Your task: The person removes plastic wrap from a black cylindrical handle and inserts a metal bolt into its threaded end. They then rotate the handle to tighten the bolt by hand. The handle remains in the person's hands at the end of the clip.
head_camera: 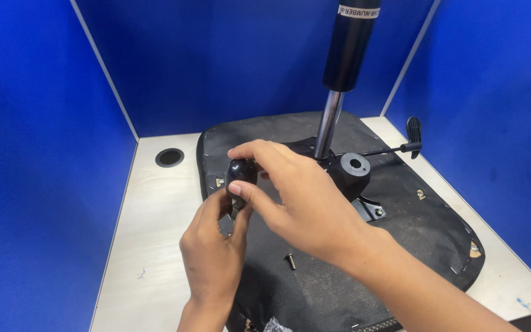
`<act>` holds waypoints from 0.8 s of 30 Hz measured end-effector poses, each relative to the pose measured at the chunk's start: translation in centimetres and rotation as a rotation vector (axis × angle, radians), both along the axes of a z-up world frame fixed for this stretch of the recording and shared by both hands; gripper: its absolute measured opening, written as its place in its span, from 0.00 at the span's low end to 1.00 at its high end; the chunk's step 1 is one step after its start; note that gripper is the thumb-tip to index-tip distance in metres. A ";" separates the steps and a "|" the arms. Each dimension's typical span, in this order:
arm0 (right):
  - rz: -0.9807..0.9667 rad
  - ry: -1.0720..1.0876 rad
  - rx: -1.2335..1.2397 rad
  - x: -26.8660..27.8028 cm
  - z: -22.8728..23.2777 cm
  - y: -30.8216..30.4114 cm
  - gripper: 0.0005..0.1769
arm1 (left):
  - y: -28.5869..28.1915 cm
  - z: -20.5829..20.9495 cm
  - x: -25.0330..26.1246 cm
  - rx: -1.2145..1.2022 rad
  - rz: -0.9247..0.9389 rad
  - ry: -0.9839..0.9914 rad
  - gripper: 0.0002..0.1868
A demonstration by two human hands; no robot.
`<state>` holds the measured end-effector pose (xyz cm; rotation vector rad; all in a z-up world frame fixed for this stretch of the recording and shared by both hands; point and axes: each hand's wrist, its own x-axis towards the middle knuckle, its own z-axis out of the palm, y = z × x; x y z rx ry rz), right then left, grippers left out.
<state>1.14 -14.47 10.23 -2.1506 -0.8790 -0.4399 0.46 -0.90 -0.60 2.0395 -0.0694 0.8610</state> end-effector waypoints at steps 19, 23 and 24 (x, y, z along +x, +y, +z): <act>0.071 -0.008 -0.043 -0.1 0.4 -0.1 0.15 | -0.1 0.3 -0.7 0.087 -0.006 -0.150 0.18; -0.039 0.051 -0.063 -0.5 0.8 0.0 0.16 | -0.4 0.5 -0.4 0.033 0.035 -0.026 0.18; -0.087 0.061 -0.070 -0.5 1.0 0.1 0.16 | -0.4 0.5 -0.4 0.039 0.042 -0.030 0.19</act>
